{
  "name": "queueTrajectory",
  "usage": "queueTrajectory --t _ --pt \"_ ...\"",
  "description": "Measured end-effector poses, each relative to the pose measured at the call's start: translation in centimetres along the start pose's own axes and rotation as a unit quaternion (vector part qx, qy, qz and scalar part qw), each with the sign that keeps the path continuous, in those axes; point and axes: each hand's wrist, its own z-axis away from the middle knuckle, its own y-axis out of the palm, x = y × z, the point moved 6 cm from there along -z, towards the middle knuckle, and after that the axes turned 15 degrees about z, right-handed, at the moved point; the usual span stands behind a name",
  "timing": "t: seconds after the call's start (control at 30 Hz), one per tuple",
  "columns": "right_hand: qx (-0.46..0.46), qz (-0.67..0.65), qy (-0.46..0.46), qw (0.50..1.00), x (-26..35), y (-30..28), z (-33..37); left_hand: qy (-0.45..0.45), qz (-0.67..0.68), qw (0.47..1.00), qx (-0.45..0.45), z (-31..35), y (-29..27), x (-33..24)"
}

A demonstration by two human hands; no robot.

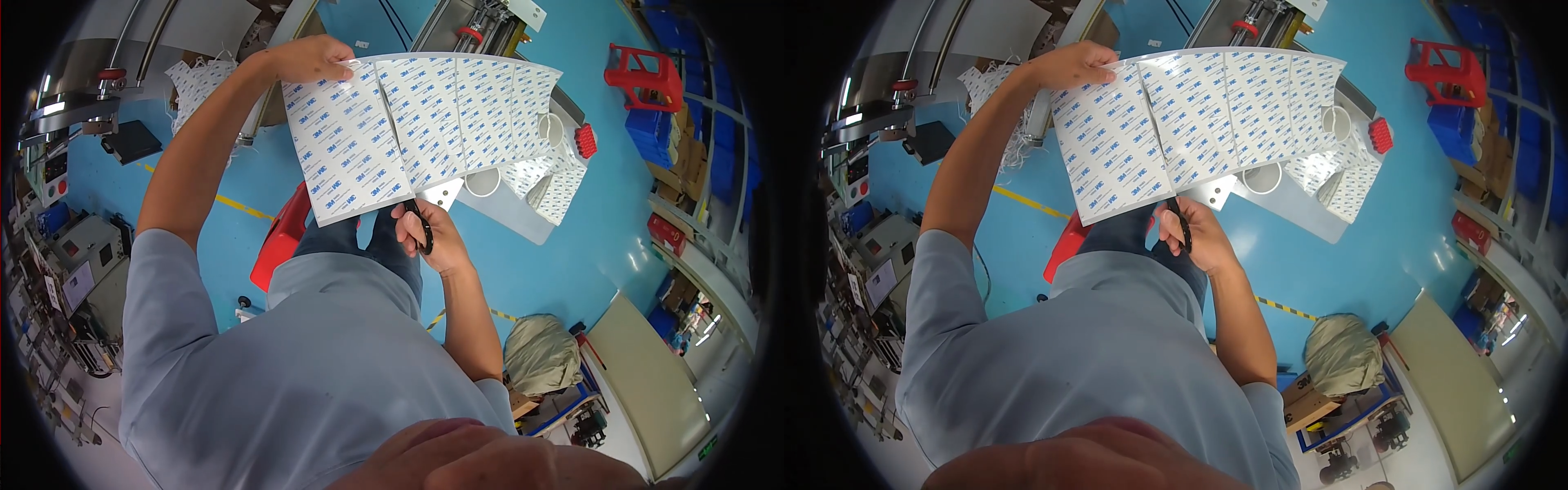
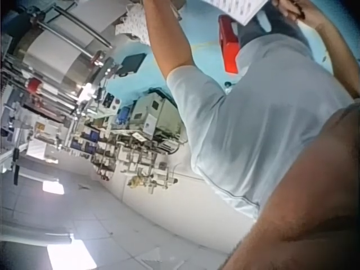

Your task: Cutting 3M adhesive sheets into smaller pieces using scissors in an industrial setting.

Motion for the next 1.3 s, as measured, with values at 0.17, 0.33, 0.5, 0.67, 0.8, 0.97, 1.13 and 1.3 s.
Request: queueTrajectory --t 0.17,0.33,0.5,0.67,0.8,0.97,1.13,1.3 --pt "0.003 0.021 0.009 1.000 0.4 -0.3 0.0 -0.019 0.004 1.000 0.016 0.4 0.0 -0.2" --pt "0.005 0.044 -0.013 0.999 1.1 -0.4 0.1 -0.029 0.011 0.998 0.048 0.2 -0.1 0.4" --pt "0.019 0.041 -0.002 0.999 1.0 -0.8 0.2 -0.017 0.009 0.997 0.072 -0.1 -0.1 0.2" --pt "0.015 0.048 -0.001 0.999 1.4 -0.6 0.1 -0.029 -0.009 0.996 0.080 0.3 0.1 -0.5" --pt "0.013 0.053 0.000 0.999 1.5 -0.5 -0.1 -0.040 0.008 0.996 0.077 0.5 0.0 0.1" --pt "0.013 0.052 -0.013 0.998 1.4 -0.8 -0.2 -0.052 0.006 0.996 0.071 0.5 -0.1 0.1" --pt "0.012 0.072 0.013 0.997 1.6 -1.1 -0.1 -0.067 0.035 0.995 0.062 0.7 -0.1 1.0" --pt "0.013 0.080 0.006 0.997 2.0 -1.3 -0.4 -0.073 0.051 0.992 0.088 1.0 0.2 0.2"
